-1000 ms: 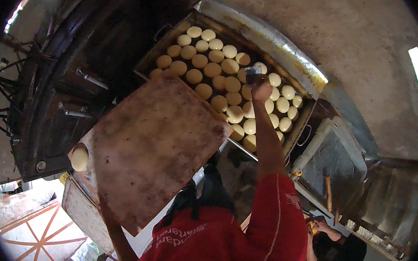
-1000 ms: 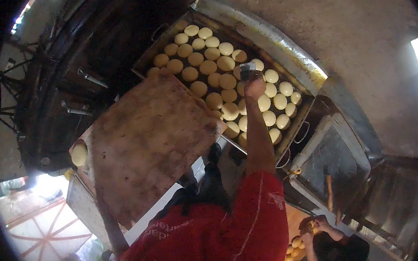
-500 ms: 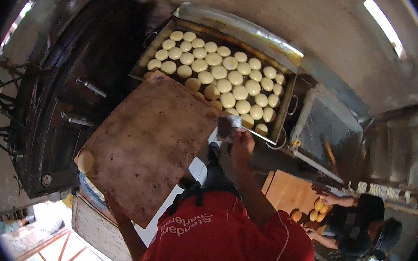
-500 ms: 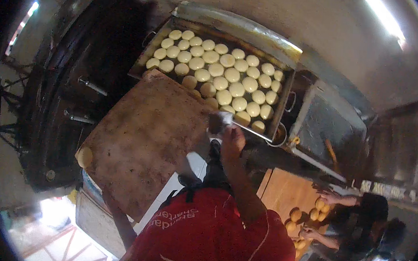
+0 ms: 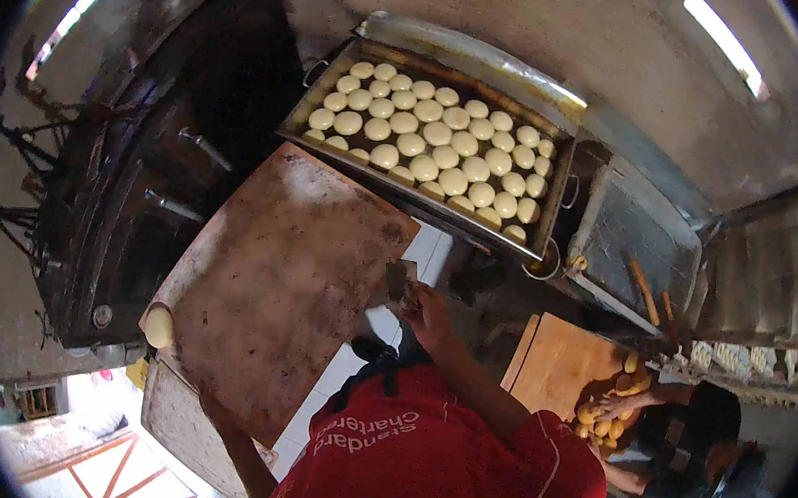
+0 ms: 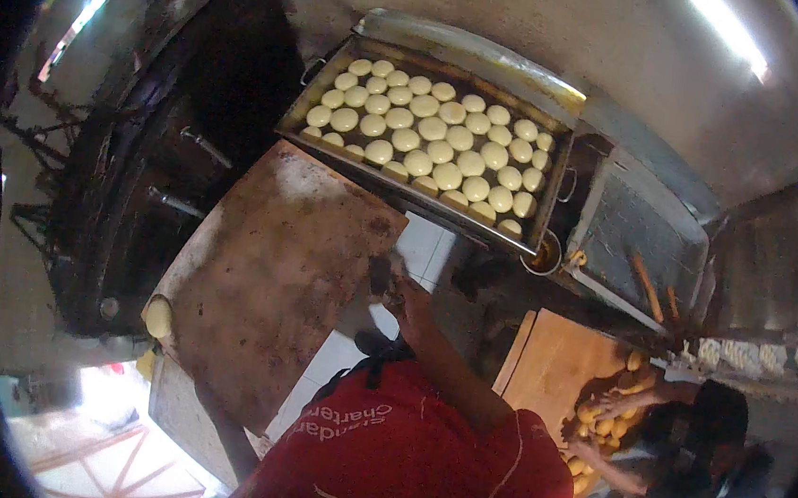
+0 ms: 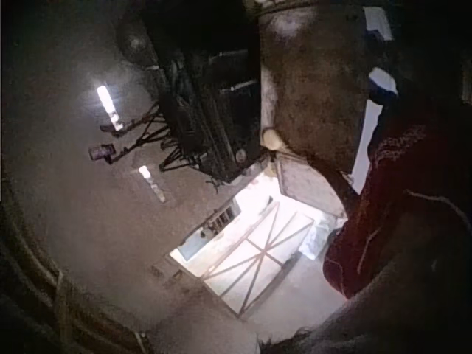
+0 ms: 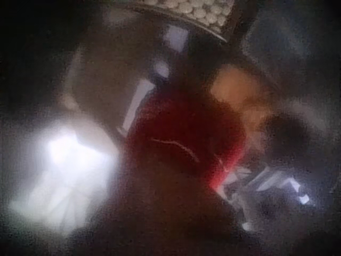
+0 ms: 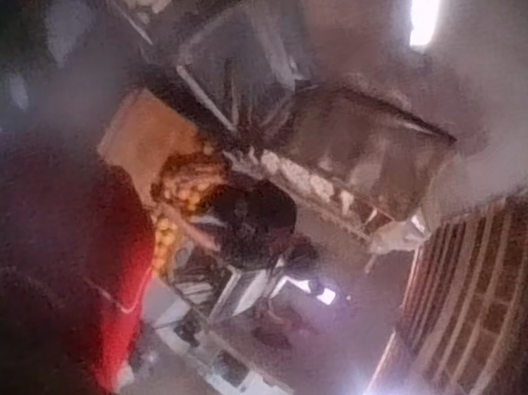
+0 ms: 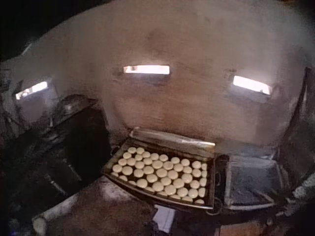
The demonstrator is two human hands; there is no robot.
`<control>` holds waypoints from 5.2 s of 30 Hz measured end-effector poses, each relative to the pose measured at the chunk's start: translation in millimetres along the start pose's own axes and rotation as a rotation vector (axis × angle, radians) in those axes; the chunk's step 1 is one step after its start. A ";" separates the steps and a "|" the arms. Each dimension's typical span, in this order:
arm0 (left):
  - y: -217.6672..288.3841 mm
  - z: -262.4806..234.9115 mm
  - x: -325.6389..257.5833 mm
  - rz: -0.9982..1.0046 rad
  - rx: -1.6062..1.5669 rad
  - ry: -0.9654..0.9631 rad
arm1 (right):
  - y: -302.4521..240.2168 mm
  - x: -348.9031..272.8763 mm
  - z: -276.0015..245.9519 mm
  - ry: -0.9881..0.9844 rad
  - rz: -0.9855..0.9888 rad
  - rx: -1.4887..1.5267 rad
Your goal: The person transfers round dough pieces from a wooden board onto a metal baking tray, then flips the buns on the tray to expose the other side. The person uses a metal spatula to assist with placement and flipping.
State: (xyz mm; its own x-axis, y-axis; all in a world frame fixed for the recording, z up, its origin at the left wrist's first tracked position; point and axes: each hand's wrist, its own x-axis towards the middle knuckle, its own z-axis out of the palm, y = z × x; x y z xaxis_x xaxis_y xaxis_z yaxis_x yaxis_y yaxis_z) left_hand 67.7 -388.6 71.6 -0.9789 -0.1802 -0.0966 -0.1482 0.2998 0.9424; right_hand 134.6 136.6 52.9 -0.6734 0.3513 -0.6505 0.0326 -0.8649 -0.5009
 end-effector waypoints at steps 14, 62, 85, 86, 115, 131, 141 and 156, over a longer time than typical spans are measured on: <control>83.3 -21.1 -206.0 -0.195 -0.929 0.472 | 29.2 98.7 10.6 -0.560 0.346 -0.350; -248.5 -20.4 -6.8 -0.192 0.546 0.123 | 188.2 292.1 9.9 1.090 -0.538 -1.078; -279.1 133.5 104.9 -0.446 0.979 -0.039 | 416.1 198.6 104.4 -0.148 -0.927 -1.586; -271.8 130.0 104.9 -0.449 0.958 -0.043 | 427.7 191.0 121.5 -0.084 -0.903 -1.626; -145.8 60.5 34.1 0.126 0.104 -0.727 | 337.7 -80.1 145.7 -0.202 -0.505 -1.298; -18.1 206.1 37.3 0.474 0.507 -0.879 | 221.5 2.9 92.2 -0.071 -0.707 -1.061; 63.2 345.3 64.2 -0.529 -0.231 -0.543 | 6.2 45.8 114.1 0.021 -0.450 -0.471; 95.4 395.9 122.2 -0.206 -0.050 -0.218 | -110.7 175.9 18.3 0.207 -0.846 -0.894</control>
State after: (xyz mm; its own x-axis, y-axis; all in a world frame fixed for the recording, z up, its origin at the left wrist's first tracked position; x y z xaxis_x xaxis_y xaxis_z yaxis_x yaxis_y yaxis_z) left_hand -121.8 -11.1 23.0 -0.9368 -0.0256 -0.3491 -0.3453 0.2304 0.9098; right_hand -1.0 287.6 4.4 -0.6017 0.7983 0.0281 0.1914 0.1783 -0.9652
